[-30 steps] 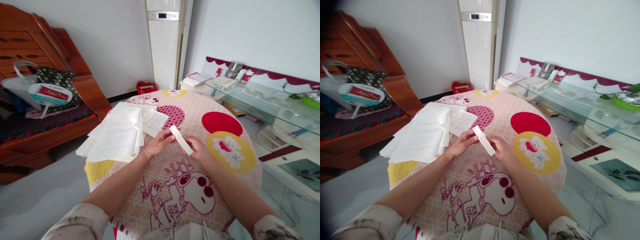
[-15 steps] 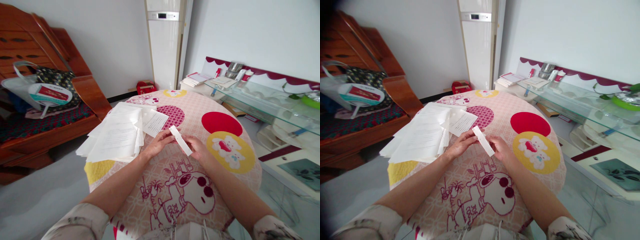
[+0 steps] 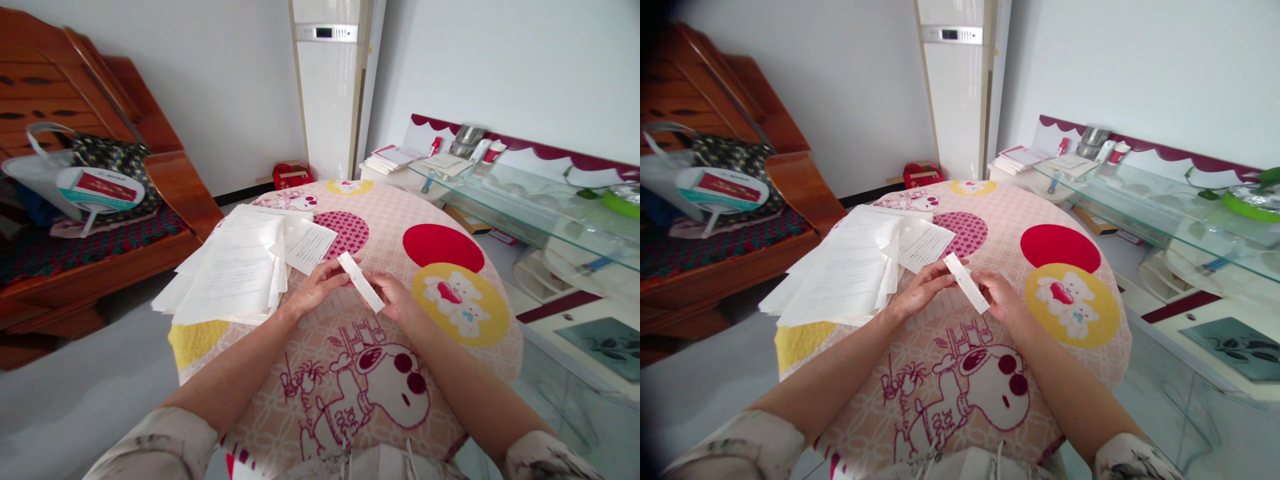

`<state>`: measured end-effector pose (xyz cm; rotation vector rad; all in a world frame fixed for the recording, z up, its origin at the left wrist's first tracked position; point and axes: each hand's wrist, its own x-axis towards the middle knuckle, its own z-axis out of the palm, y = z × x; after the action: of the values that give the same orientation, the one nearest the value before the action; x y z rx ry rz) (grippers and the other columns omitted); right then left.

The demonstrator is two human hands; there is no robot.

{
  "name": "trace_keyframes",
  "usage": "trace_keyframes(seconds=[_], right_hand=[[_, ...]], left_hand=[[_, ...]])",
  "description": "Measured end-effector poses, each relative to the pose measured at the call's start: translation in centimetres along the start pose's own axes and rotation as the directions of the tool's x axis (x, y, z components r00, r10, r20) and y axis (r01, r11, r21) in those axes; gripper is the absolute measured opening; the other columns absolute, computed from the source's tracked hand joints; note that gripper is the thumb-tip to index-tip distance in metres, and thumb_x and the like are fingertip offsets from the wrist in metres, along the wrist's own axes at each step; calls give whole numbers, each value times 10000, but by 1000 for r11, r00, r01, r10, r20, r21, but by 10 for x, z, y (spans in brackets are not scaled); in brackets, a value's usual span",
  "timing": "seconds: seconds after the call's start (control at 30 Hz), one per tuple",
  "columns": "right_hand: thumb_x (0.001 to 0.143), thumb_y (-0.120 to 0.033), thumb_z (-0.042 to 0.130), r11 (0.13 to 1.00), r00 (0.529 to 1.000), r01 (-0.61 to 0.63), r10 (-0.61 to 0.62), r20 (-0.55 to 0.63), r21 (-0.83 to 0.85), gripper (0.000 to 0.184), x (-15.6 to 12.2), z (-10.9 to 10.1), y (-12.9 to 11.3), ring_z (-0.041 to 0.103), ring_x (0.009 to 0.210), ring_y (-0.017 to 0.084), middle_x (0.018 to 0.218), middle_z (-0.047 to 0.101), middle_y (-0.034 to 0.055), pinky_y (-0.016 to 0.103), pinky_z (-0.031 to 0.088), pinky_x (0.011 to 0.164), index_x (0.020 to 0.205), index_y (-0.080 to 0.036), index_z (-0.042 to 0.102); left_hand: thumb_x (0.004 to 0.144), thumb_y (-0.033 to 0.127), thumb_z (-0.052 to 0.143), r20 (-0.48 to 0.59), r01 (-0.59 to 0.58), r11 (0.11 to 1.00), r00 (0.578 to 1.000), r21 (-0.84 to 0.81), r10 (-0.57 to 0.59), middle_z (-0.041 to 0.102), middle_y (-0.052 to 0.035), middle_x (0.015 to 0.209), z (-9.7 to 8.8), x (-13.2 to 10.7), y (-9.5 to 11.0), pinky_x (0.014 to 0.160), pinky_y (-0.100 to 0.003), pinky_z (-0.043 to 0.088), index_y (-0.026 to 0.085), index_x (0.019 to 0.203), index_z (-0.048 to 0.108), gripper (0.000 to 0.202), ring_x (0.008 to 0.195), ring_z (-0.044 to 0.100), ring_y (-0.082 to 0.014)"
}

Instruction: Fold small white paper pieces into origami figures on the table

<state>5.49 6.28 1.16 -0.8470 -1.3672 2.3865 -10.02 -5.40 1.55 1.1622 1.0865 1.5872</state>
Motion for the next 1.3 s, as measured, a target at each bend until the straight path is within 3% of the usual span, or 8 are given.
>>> trace_keyframes(seconds=[0.87,1.07,1.3], right_hand=[[671,-413,839,1000,1000,8,-8,-12,-15,250,1,0,1,496,486,126,640,703,5,260,359,476,720,-223,684],[642,-376,838,991,988,134,-134,-79,-11,264,-2,3,2,527,505,128,578,632,-19,266,392,504,646,-206,636],[721,-460,791,942,952,290,-301,-46,-169,277,-12,6,-2,513,453,132,533,596,-16,274,397,453,675,-213,675]], left_hand=[[854,299,757,-54,49,998,997,37,-47,773,-84,1063,-2,-1,-2,922,-374,567,160,1168,761,343,997,715,-259],[797,324,767,-118,63,998,991,31,-59,771,-67,1017,-3,0,-4,909,-381,573,180,1112,778,346,955,710,-243],[854,376,750,-132,57,997,989,-56,-64,750,-61,978,1,1,-2,898,-362,564,172,1077,747,303,937,701,-221]])
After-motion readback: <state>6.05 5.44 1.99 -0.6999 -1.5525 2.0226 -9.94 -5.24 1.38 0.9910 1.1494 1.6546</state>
